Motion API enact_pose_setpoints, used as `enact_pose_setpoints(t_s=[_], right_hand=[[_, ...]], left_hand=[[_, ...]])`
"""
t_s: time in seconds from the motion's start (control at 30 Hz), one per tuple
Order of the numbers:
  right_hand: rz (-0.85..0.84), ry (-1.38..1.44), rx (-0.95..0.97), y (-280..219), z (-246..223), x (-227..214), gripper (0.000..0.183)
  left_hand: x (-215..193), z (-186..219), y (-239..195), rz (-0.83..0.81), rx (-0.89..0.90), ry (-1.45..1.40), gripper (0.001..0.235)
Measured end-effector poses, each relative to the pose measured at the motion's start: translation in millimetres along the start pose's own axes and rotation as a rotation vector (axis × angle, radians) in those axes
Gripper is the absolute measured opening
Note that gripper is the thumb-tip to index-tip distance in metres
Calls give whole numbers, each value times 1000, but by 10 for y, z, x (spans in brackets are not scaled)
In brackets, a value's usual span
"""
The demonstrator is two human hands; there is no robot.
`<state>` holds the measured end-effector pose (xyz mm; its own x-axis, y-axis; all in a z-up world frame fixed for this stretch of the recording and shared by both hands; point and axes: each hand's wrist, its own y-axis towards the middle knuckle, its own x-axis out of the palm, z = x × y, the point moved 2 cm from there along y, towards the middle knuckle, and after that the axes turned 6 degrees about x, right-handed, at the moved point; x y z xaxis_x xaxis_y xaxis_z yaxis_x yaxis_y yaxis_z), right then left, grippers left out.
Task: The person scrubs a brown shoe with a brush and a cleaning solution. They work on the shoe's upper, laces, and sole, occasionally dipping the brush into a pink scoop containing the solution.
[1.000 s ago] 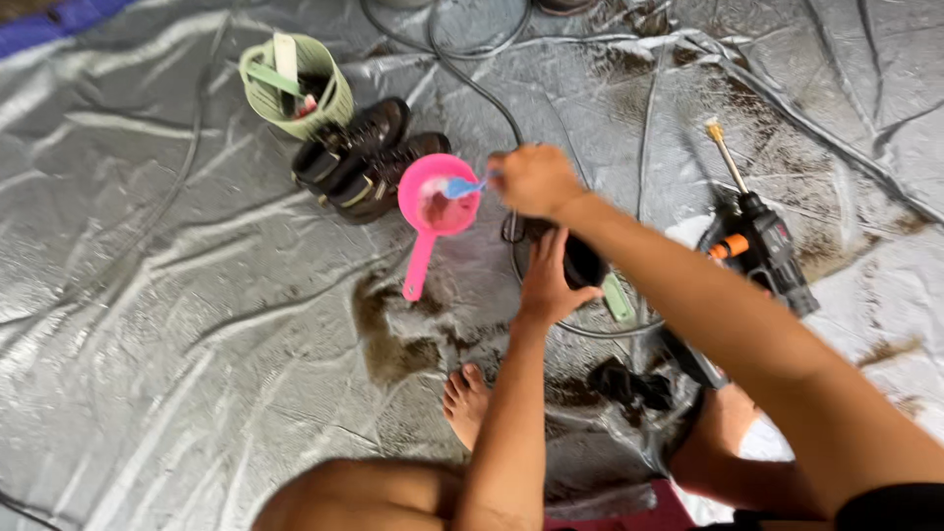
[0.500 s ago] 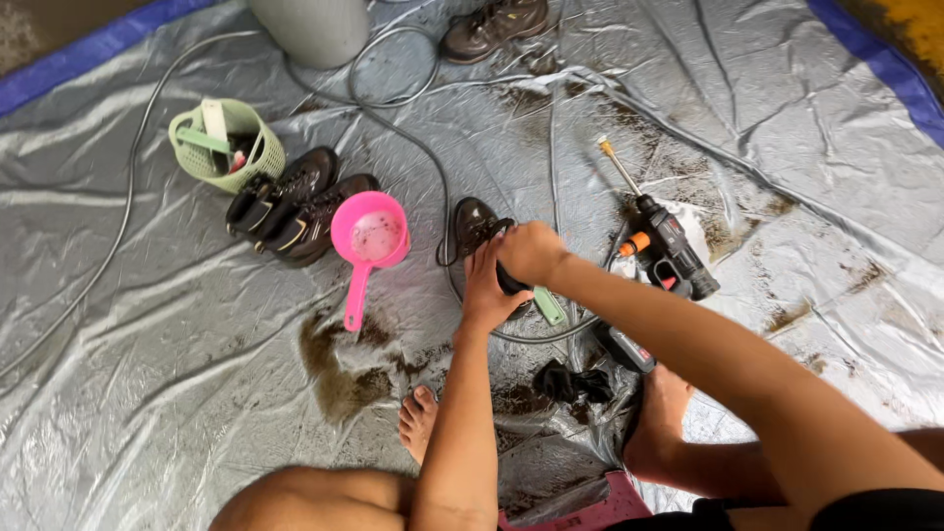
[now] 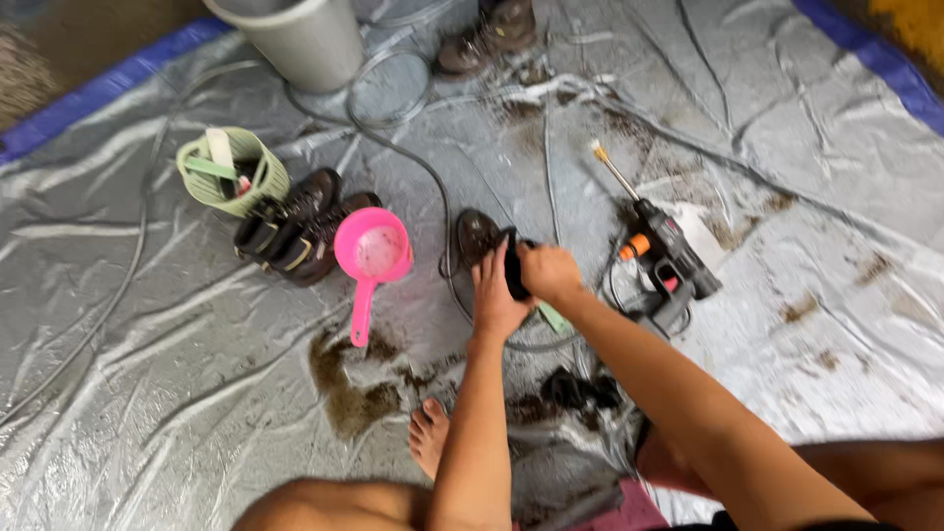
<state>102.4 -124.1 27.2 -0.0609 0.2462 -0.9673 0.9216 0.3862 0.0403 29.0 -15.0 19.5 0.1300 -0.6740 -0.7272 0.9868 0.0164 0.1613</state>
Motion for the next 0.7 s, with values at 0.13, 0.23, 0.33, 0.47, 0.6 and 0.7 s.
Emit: enact_pose_setpoints(t_s=[0.13, 0.23, 0.33, 0.47, 0.6, 0.7], right_hand=[[-134, -40, -254, -341, 192, -38, 68], [-165, -262, -518, -196, 395, -317, 31], [233, -371, -804, -155, 359, -512, 28], [287, -405, -874, -183, 238, -609, 21], [-403, -560, -856, -148, 423, -693, 29], [-288, -705, -668, 126, 362, -939, 41]], left_hand=[[-67, -76, -78, -29, -62, -42, 132], [-33, -101, 59, -48, -31, -46, 137], [64, 25, -28, -118, 4, 27, 131], [45, 88, 101, -165, -32, 0, 121], [110, 82, 99, -224, -51, 21, 119], [102, 87, 143, -230, -19, 68, 123]])
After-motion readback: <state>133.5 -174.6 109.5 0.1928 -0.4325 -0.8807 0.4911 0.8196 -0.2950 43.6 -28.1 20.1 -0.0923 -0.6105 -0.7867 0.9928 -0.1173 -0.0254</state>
